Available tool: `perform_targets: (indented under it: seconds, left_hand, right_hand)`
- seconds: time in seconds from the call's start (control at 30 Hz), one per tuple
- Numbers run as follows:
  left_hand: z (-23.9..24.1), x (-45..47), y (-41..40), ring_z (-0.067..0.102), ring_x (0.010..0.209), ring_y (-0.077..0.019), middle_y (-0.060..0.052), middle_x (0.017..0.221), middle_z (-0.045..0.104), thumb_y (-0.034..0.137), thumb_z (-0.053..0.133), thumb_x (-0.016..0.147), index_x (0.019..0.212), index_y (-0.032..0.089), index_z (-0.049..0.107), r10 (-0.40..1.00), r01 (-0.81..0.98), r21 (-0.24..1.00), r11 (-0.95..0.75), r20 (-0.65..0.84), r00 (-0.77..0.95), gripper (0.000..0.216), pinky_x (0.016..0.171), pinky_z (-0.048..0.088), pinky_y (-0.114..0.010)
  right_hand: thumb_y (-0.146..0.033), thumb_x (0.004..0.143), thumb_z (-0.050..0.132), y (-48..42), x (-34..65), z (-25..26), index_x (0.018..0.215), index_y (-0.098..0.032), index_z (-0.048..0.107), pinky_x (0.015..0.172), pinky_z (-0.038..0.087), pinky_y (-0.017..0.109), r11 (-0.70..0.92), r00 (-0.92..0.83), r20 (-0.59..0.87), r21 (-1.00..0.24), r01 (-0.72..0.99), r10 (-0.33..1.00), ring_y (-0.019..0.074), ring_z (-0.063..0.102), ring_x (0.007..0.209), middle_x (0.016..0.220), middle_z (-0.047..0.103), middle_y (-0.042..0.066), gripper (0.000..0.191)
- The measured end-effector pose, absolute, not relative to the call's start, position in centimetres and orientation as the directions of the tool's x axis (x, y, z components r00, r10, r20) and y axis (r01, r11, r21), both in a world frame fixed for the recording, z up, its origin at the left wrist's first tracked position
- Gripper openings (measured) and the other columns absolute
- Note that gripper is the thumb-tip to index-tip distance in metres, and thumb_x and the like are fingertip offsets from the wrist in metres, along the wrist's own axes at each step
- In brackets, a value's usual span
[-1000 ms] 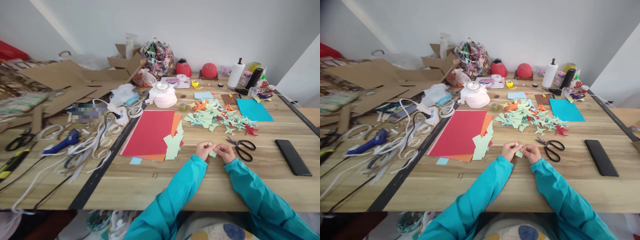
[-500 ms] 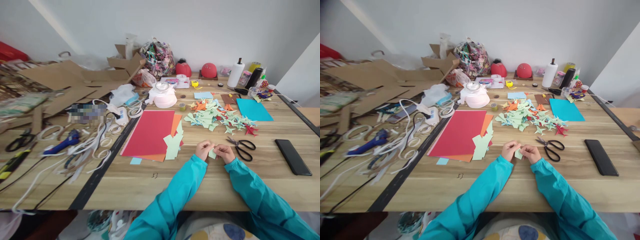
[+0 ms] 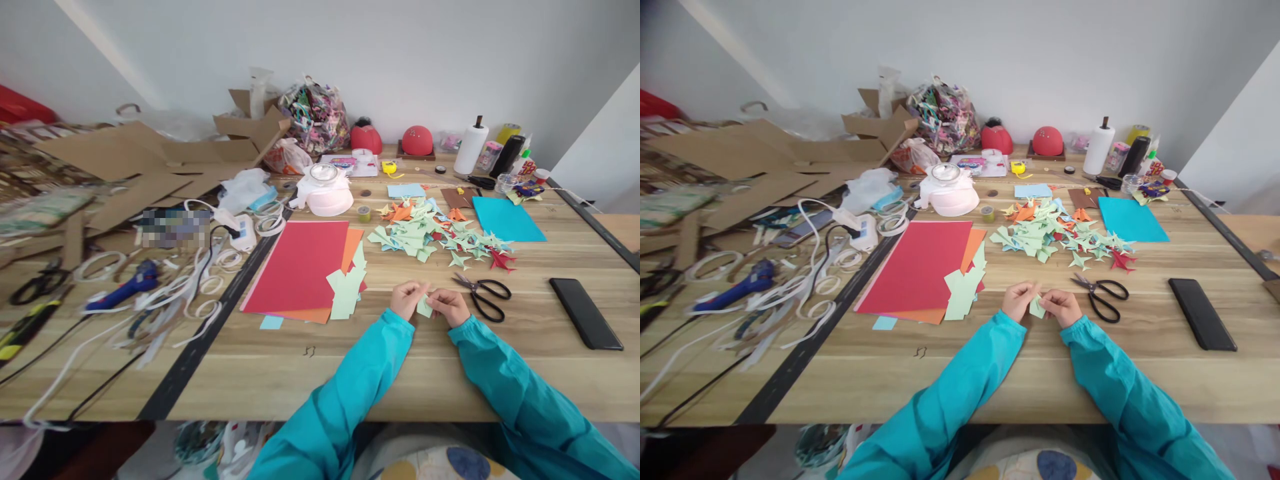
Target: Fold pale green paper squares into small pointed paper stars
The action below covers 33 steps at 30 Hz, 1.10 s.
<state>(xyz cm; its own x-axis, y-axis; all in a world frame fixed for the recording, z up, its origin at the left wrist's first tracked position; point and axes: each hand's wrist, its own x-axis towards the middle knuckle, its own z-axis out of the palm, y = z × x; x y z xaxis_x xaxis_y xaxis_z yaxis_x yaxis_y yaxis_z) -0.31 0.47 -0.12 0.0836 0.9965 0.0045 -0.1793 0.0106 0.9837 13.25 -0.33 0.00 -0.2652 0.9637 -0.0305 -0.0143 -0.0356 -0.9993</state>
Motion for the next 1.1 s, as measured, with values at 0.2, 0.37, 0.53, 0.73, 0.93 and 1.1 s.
perform_targets:
  seconds: [0.2, 0.37, 0.53, 0.73, 0.93, 1.1]
  left_hand:
    - [0.1, -0.5, 0.3, 0.033, 0.047, -0.0060, 0.006, 0.047, 0.036, 0.044, 0.071, 0.059, 0.047, 0.014, 0.043, 0.991, -0.096, 0.995, -0.020, 0.032, 0.133, 0.042, 0.045, 0.025, -0.021]
    - [-0.2, -0.4, 0.4, 0.031, 0.048, -0.0057, 0.006, 0.047, 0.034, 0.044, 0.071, 0.059, 0.046, 0.014, 0.040, 0.991, -0.130, 0.991, -0.017, 0.034, 0.127, 0.044, 0.046, 0.024, -0.021]
    - [-0.6, -0.4, 0.7, 0.034, 0.049, -0.0058, 0.006, 0.048, 0.038, 0.043, 0.071, 0.059, 0.049, 0.014, 0.044, 0.991, -0.271, 0.961, 0.065, -0.030, 0.132, 0.041, 0.047, 0.027, -0.021]
    - [-0.3, -0.6, 0.7, 0.037, 0.048, -0.0057, 0.004, 0.049, 0.043, 0.043, 0.072, 0.058, 0.049, 0.013, 0.046, 0.983, -0.293, 0.954, 0.066, -0.011, 0.185, 0.041, 0.046, 0.028, -0.021]
    - [0.4, -0.6, 0.4, 0.036, 0.047, -0.0052, 0.005, 0.048, 0.042, 0.044, 0.073, 0.057, 0.048, 0.013, 0.047, 0.969, -0.253, 0.965, 0.060, 0.004, 0.246, 0.041, 0.045, 0.026, -0.021]
    - [0.6, -0.4, 0.3, 0.035, 0.046, -0.0052, 0.005, 0.046, 0.040, 0.043, 0.074, 0.055, 0.047, 0.013, 0.047, 0.976, -0.248, 0.967, 0.060, -0.004, 0.218, 0.041, 0.045, 0.025, -0.021]
  right_hand:
    - [-0.049, 0.066, 0.067, -0.4, 13.4, -0.5, 0.054, -0.017, 0.054, 0.038, 0.036, 0.022, 0.040, -0.264, 0.022, -0.997, 0.061, 0.964, 0.0098, 0.046, 0.036, 0.041, 0.052, -0.002, 0.036]
    - [-0.047, 0.070, 0.064, -0.7, 13.3, -0.7, 0.056, -0.017, 0.052, 0.037, 0.034, 0.021, 0.078, -0.242, 0.054, -0.993, 0.089, 0.969, 0.0089, 0.045, 0.035, 0.040, 0.052, -0.002, 0.035]
    - [-0.046, 0.069, 0.066, -0.8, 13.1, -0.5, 0.061, -0.016, 0.056, 0.039, 0.038, 0.022, 0.068, -0.233, 0.049, -0.995, 0.072, 0.971, 0.0094, 0.047, 0.037, 0.043, 0.053, -0.002, 0.033]
    - [-0.048, 0.072, 0.062, -0.9, 13.2, -0.5, 0.059, -0.015, 0.056, 0.039, 0.037, 0.021, 0.078, -0.364, 0.030, -0.990, 0.118, 0.931, 0.0089, 0.047, 0.038, 0.044, 0.054, -0.001, 0.036]
    - [-0.053, 0.070, 0.061, -0.8, 13.5, -0.6, 0.049, -0.015, 0.054, 0.035, 0.033, 0.020, 0.036, -0.369, -0.012, -0.992, 0.124, 0.930, 0.0089, 0.045, 0.034, 0.039, 0.050, -0.002, 0.044]
    - [-0.052, 0.068, 0.063, -0.8, 13.4, -0.3, 0.044, -0.016, 0.051, 0.034, 0.029, 0.020, 0.051, -0.332, -0.003, -0.987, 0.152, 0.943, 0.0085, 0.041, 0.034, 0.037, 0.048, -0.002, 0.045]
